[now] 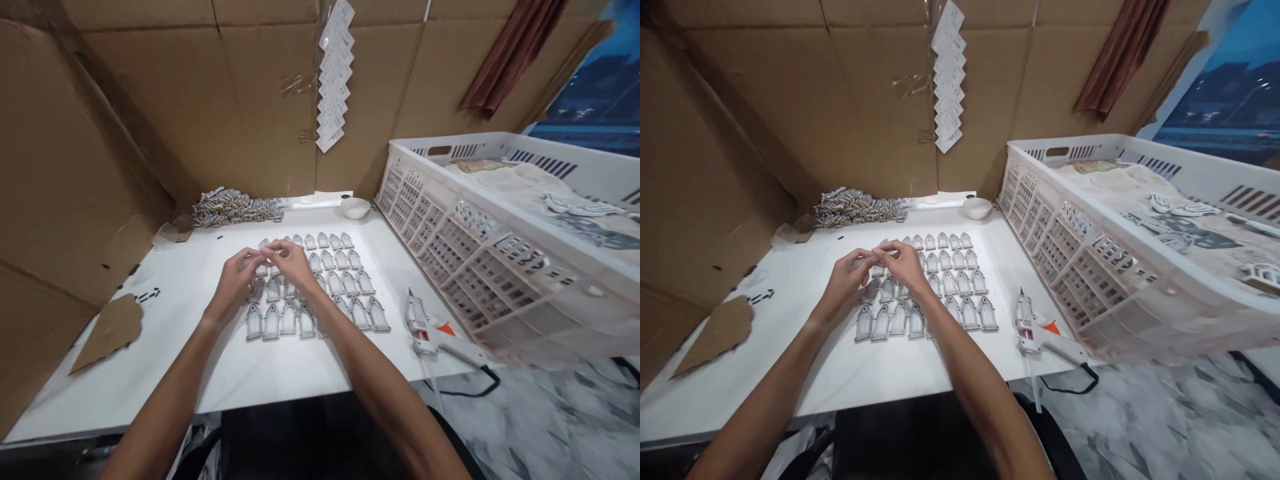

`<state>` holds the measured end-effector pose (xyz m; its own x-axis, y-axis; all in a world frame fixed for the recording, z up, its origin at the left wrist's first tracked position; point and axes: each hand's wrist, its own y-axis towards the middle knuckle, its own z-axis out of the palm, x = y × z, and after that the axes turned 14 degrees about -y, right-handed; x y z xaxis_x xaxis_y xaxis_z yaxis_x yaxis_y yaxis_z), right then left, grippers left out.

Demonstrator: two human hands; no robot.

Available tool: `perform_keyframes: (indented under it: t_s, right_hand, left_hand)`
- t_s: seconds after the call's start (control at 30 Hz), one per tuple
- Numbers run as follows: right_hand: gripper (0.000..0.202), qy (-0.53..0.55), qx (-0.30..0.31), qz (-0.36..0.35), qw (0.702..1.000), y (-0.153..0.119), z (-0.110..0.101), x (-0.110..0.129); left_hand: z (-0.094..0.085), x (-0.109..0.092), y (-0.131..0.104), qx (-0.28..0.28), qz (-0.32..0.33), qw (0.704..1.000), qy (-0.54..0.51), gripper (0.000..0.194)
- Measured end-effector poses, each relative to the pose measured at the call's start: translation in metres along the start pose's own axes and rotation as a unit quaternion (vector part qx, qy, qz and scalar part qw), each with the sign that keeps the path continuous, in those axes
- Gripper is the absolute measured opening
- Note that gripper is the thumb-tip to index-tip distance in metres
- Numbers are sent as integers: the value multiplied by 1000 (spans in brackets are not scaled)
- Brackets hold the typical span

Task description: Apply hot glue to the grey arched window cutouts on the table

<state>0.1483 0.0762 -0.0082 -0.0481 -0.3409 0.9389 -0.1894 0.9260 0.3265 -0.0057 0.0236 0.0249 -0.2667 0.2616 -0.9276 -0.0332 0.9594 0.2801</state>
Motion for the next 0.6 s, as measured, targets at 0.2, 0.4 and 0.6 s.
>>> perform_keyframes:
  t_s: [0.2,0.4,0.6]
  right_hand:
    - [50,69,-62,27,995,4,3,-11]
    - [45,43,-114,55,991,27,-18,12]
    - [31,-160,35,35,986,77,-120,43]
  left_hand:
    - [1,7,7,-49,10,996,-76,32]
    - [-13,18,18,-209,-62,935,-280,34]
    - [-28,17,22,-279,-155,862,-394,21]
